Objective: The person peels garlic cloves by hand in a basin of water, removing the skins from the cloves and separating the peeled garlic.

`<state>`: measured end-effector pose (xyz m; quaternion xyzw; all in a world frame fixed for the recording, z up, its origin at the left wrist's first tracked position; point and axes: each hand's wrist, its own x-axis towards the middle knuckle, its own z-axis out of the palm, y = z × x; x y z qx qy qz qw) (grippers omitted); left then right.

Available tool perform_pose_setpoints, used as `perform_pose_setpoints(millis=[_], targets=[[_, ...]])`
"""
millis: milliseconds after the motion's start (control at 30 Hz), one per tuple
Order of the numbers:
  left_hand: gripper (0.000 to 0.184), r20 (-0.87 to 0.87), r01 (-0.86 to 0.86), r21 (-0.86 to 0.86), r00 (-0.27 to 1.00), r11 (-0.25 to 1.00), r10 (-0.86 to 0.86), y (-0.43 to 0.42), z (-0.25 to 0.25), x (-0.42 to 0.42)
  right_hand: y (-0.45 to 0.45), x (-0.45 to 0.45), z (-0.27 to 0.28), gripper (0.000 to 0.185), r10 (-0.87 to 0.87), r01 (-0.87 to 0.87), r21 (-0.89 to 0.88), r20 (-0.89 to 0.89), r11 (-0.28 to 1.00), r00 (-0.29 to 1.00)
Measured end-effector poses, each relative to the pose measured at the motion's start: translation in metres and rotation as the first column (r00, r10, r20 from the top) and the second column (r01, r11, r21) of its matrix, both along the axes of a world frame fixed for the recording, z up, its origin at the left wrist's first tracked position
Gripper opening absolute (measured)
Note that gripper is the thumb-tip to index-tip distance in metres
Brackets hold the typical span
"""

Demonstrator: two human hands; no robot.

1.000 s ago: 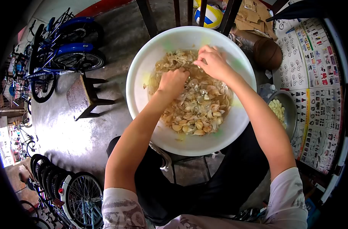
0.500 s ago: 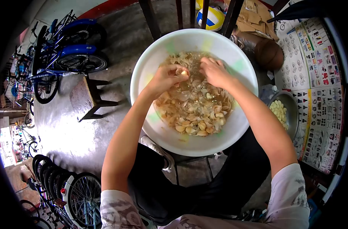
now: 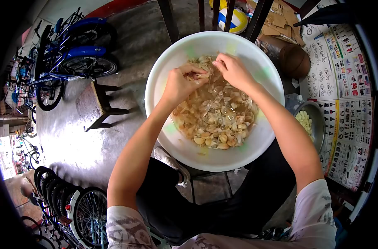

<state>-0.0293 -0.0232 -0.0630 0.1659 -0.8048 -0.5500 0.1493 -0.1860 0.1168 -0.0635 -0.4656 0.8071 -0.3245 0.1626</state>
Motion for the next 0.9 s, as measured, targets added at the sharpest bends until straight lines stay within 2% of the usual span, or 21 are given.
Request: perform_pose_setpoints(millis=[33, 67, 100, 167, 200, 267, 300, 367, 433, 467, 500, 533, 567, 633, 667, 700, 767, 833, 900], targets=[[0.023, 0.001, -0.005, 0.003, 1.000, 1.000, 0.005, 0.001, 0.001, 0.001, 0.000, -0.001, 0.002, 0.019, -0.064, 0.040, 0.077, 0.340, 0.996, 0.938], [0.023, 0.001, -0.005, 0.003, 1.000, 1.000, 0.005, 0.001, 0.002, 0.002, 0.002, -0.001, -0.011, 0.018, -0.015, 0.052, -0.057, 0.520, 0.997, 0.854], [0.023, 0.001, -0.004, -0.061, 1.000, 0.998, 0.004, 0.002, 0.005, 0.004, 0.003, -0.002, -0.011, 0.018, -0.014, 0.051, -0.057, 0.520, 0.997, 0.854], [0.023, 0.003, -0.008, -0.124, 1.000, 0.992, 0.008, 0.002, 0.008, 0.006, 0.003, -0.003, -0.012, 0.019, 0.070, -0.004, -0.093, 0.721, 0.996, 0.689], [0.020, -0.008, -0.027, -0.133, 1.000, 0.991, 0.026, 0.004, 0.008, 0.005, 0.001, 0.000, -0.004, 0.019, 0.070, -0.005, -0.092, 0.722, 0.996, 0.688], [0.017, -0.022, -0.045, -0.142, 0.999, 0.989, 0.042, 0.006, 0.008, 0.003, -0.004, 0.013, 0.019, 0.019, -0.024, -0.087, 0.095, 0.799, 0.992, 0.601], [0.016, -0.037, -0.057, -0.168, 0.998, 0.984, 0.051, 0.007, 0.007, 0.003, -0.004, 0.020, 0.017, 0.019, -0.024, -0.085, 0.095, 0.798, 0.992, 0.602], [0.016, -0.055, -0.069, -0.197, 0.997, 0.978, 0.060, 0.010, 0.002, 0.000, -0.003, 0.033, 0.013, 0.024, 0.007, 0.000, -0.012, 0.637, 1.000, 0.771], [0.013, -0.171, -0.129, 0.018, 0.977, 0.991, 0.130, 0.015, -0.001, -0.002, -0.001, 0.035, 0.017, 0.024, 0.007, 0.013, -0.027, 0.626, 1.000, 0.780], [0.013, -0.175, -0.132, 0.017, 0.976, 0.991, 0.133, 0.015, 0.000, 0.000, 0.001, 0.038, 0.017, 0.023, 0.019, 0.044, -0.090, 0.599, 0.995, 0.800], [0.013, -0.040, -0.159, 0.065, 0.986, 0.985, 0.162, 0.019, 0.012, 0.006, 0.004, 0.042, 0.020, 0.021, 0.032, 0.069, -0.155, 0.570, 0.985, 0.821], [0.013, 0.096, -0.192, 0.109, 0.979, 0.975, 0.182, 0.023, 0.022, 0.012, 0.007, 0.048, 0.027, 0.020, 0.004, 0.087, -0.138, 0.556, 0.987, 0.831], [0.013, 0.085, -0.195, 0.104, 0.979, 0.975, 0.186, 0.027, 0.028, 0.016, 0.011, 0.052, 0.029, 0.020, 0.012, 0.082, -0.146, 0.548, 0.986, 0.836], [0.014, 0.085, -0.219, 0.344, 0.976, 0.913, 0.202, 0.042, 0.040, 0.024, 0.022, 0.061, 0.029, 0.018, -0.039, 0.130, -0.127, 0.551, 0.983, 0.833], [0.016, 0.132, -0.216, 0.469, 0.976, 0.856, 0.173, 0.047, 0.050, 0.029, 0.030, 0.065, 0.037, 0.017, 0.003, 0.116, -0.156, 0.609, 0.981, 0.793], [0.016, 0.133, -0.216, 0.474, 0.976, 0.853, 0.173, 0.051, 0.049, 0.034, 0.037, 0.071, 0.040, 0.017, 0.000, 0.116, -0.150, 0.608, 0.982, 0.794], [0.015, 0.049, -0.173, 0.620, 0.982, 0.765, 0.183, 0.053, 0.046, 0.039, 0.044, 0.077, 0.044, 0.015, -0.024, 0.168, -0.141, 0.695, 0.976, 0.719], [0.016, 0.073, -0.231, 0.626, 0.968, 0.745, 0.239, 0.051, 0.046, 0.040, 0.045, 0.078, 0.053, 0.014, 0.000, 0.182, -0.188, 0.697, 0.965, 0.717], [0.017, 0.103, -0.296, 0.632, 0.948, 0.716, 0.300, 0.046, 0.047, 0.044, 0.044, 0.079, 0.069, 0.014, -0.012, 0.266, -0.179, 0.809, 0.947, 0.587]])
